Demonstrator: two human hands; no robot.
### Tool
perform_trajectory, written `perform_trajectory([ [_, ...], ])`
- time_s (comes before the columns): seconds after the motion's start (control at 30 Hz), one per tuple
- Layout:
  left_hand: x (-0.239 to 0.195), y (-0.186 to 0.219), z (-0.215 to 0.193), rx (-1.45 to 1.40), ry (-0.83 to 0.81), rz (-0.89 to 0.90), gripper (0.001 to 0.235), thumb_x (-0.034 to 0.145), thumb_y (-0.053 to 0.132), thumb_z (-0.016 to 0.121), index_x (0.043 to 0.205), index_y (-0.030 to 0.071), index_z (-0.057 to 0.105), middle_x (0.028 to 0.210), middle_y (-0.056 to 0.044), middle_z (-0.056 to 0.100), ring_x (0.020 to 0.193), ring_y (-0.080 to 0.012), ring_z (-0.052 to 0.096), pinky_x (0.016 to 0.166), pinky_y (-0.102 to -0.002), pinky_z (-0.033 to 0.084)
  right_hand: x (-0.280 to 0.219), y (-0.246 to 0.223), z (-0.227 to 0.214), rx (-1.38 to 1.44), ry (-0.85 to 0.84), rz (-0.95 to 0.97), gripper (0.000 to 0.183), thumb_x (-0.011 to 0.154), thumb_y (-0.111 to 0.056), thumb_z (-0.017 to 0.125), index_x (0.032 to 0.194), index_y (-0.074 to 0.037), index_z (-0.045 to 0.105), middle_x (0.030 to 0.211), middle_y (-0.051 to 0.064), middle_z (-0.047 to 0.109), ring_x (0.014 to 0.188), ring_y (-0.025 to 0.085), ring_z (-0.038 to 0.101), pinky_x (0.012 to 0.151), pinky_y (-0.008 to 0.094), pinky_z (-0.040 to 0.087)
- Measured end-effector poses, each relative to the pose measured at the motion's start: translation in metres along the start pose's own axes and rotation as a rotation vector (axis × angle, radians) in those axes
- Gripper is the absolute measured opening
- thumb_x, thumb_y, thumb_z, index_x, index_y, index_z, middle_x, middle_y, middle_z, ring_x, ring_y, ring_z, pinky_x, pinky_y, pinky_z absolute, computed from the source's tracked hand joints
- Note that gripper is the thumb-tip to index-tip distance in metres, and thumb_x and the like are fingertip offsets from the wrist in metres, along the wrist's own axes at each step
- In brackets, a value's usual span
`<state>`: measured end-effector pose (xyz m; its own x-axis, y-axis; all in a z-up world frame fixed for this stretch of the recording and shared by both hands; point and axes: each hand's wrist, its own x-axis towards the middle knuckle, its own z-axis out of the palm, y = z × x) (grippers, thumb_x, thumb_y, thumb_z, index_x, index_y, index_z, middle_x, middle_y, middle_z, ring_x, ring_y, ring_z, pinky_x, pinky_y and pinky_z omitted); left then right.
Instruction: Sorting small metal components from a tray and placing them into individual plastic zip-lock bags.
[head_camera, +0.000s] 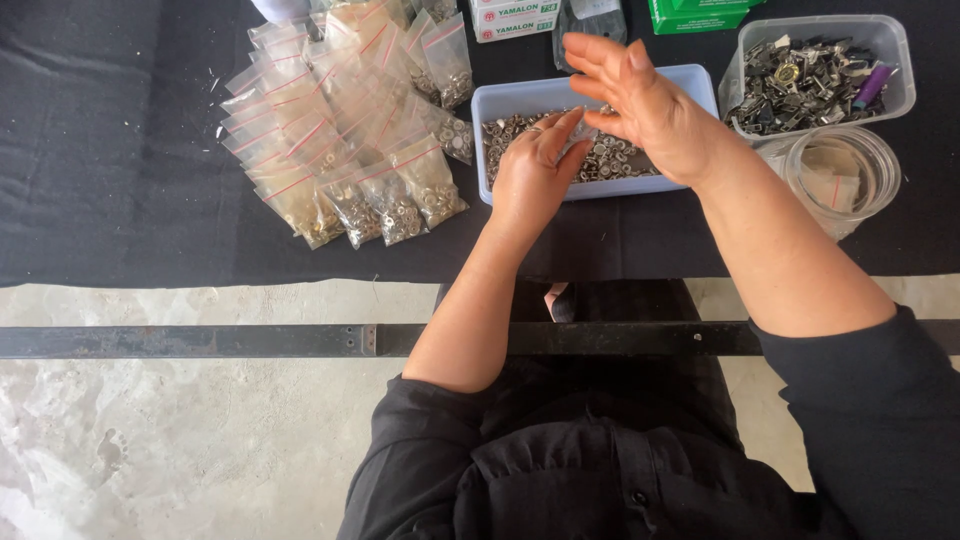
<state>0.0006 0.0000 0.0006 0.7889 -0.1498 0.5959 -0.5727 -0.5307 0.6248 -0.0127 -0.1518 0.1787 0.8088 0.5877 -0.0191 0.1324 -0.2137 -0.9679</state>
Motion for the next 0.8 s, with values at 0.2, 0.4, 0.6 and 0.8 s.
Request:
perform_trajectory([
  [0.2,0.002,0.004,-0.004,0.006,0.000,0.008,0.037,0.103,0.026,0.065,0.137,0.011,0.060,0.132,-0.016,0.070,0.116,-0.0386,0.071,0.087,-0.050,0.056,-0.003,0.004,0.004,-0.012,-0.076,-0.042,0.121,0.076,-0.101,0.019,0.163,-0.016,0.012,0.173,0.020,0.010,0.158,0.045,0.021,0.124,0.059,0.014],
  [0.4,0.001,0.002,-0.002,0.007,-0.026,-0.015,0.037,0.103,0.027,0.065,0.136,0.010,0.060,0.136,-0.016,0.068,0.124,-0.0383,0.067,0.088,-0.051,0.056,-0.005,0.011,-0.002,0.141,-0.123,-0.095,0.119,0.074,-0.103,0.020,0.163,-0.024,0.012,0.175,0.021,0.007,0.159,0.049,0.020,0.123,0.063,0.009],
  [0.6,0.006,0.014,-0.018,-0.247,-0.050,-0.249,0.043,0.101,0.032,0.066,0.141,0.016,0.061,0.132,-0.005,0.071,0.120,-0.0239,0.071,0.095,-0.037,0.052,-0.004,0.027,-0.015,0.111,0.158,-0.131,0.109,0.085,-0.095,0.026,0.160,-0.017,0.026,0.171,0.024,0.019,0.155,0.041,0.034,0.123,0.058,0.024],
  [0.8,0.011,0.024,-0.041,-1.068,0.061,-0.359,0.039,0.103,0.022,0.071,0.140,0.012,0.064,0.131,-0.008,0.074,0.120,-0.0088,0.065,0.104,-0.028,0.054,-0.001,0.088,-0.023,-0.009,0.273,0.142,0.041,0.104,-0.023,0.058,0.143,-0.013,0.056,0.137,-0.001,0.061,0.122,0.011,0.056,0.107,0.031,0.047],
])
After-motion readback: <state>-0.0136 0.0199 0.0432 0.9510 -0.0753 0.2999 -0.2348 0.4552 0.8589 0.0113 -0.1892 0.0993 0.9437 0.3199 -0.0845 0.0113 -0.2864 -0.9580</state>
